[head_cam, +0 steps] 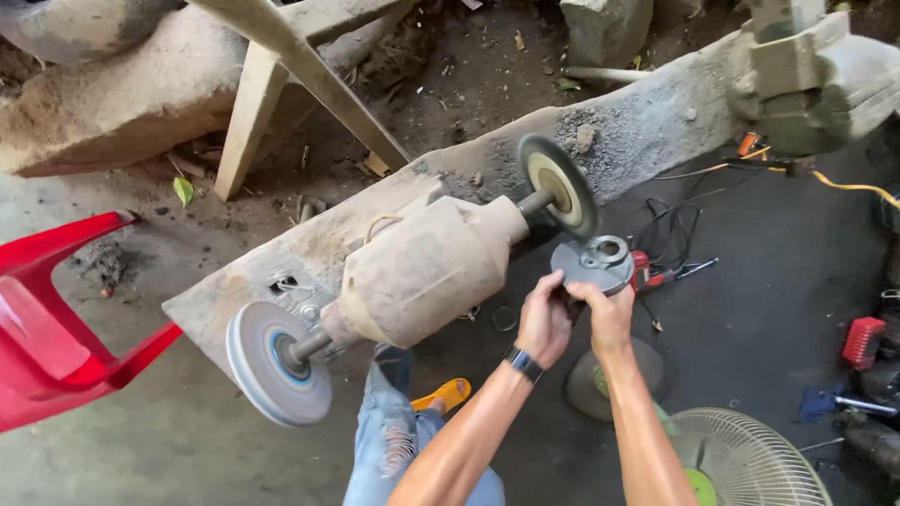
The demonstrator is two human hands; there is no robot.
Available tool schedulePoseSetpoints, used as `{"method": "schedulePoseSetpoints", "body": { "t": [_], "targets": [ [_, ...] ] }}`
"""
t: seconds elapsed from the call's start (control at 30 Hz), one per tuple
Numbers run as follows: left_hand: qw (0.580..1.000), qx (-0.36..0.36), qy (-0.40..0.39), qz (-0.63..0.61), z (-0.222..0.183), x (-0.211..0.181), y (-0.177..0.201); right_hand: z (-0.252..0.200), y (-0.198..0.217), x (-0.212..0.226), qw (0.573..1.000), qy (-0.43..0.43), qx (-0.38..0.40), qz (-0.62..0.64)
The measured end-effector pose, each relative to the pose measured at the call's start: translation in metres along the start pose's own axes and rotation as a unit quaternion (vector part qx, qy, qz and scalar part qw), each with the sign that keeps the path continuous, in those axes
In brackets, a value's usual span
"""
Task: The person polishes motorcycle engine components, including a crankshaft and piston parts, using a bench grinder.
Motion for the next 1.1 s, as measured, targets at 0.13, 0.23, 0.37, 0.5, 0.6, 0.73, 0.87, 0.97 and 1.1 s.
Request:
{"method": "schedulePoseSetpoints", "body": {
  "t": [0.13, 0.23, 0.37, 0.5, 0.6, 0.73, 0.87, 0.97, 1.1],
  "targets": [
    [0.997, -0.019, -0.048, 0.052, -0.048, -0.023, -0.020, -0.025, 0.011, 0.009, 0.997, -0.026, 0.069, 0.037],
    [0.984, 0.001, -0.066, 0.164, -0.068, -0.025, -0.038, -0.054, 0.047, -0.043, 0.950, -0.096, 0.138, 0.262],
    [0.939, 0.030, -0.104, 0.327, -0.068, -0.012, -0.053, -0.047, 0.069, -0.120, 0.915, -0.161, 0.030, 0.368],
    [0.946, -0.073, -0.153, 0.277, -0.018, -0.028, 0.012, 0.004, 0.042, -0.150, 0.913, -0.169, 0.013, 0.372],
    [0.908, -0.091, -0.156, 0.378, 0.044, -0.046, 0.045, 0.042, -0.020, -0.097, 0.919, -0.238, -0.011, 0.315],
    [0.911, -0.132, -0.167, 0.352, 0.056, -0.065, 0.020, 0.053, -0.026, -0.121, 0.902, -0.253, -0.005, 0.350],
    [0.894, -0.167, -0.112, 0.399, 0.008, -0.066, -0.030, 0.030, -0.005, -0.135, 0.873, -0.221, -0.015, 0.434],
    [0.834, -0.139, -0.124, 0.519, -0.025, -0.071, -0.055, -0.015, -0.022, -0.047, 0.870, -0.231, -0.041, 0.434],
    [0.839, -0.005, -0.140, 0.527, -0.066, -0.065, -0.074, -0.047, -0.001, -0.028, 0.908, -0.224, -0.020, 0.354]
  ]
}}
Point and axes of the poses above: each hand's wrist, its own z-axis towards the middle knuckle, its own y-axis out of the back of the hand, x = y × z, the point moved 10 cm from there along z, towards the middle knuckle, and after that the axes turned 1 degree about -x, right-handed, at the moved point
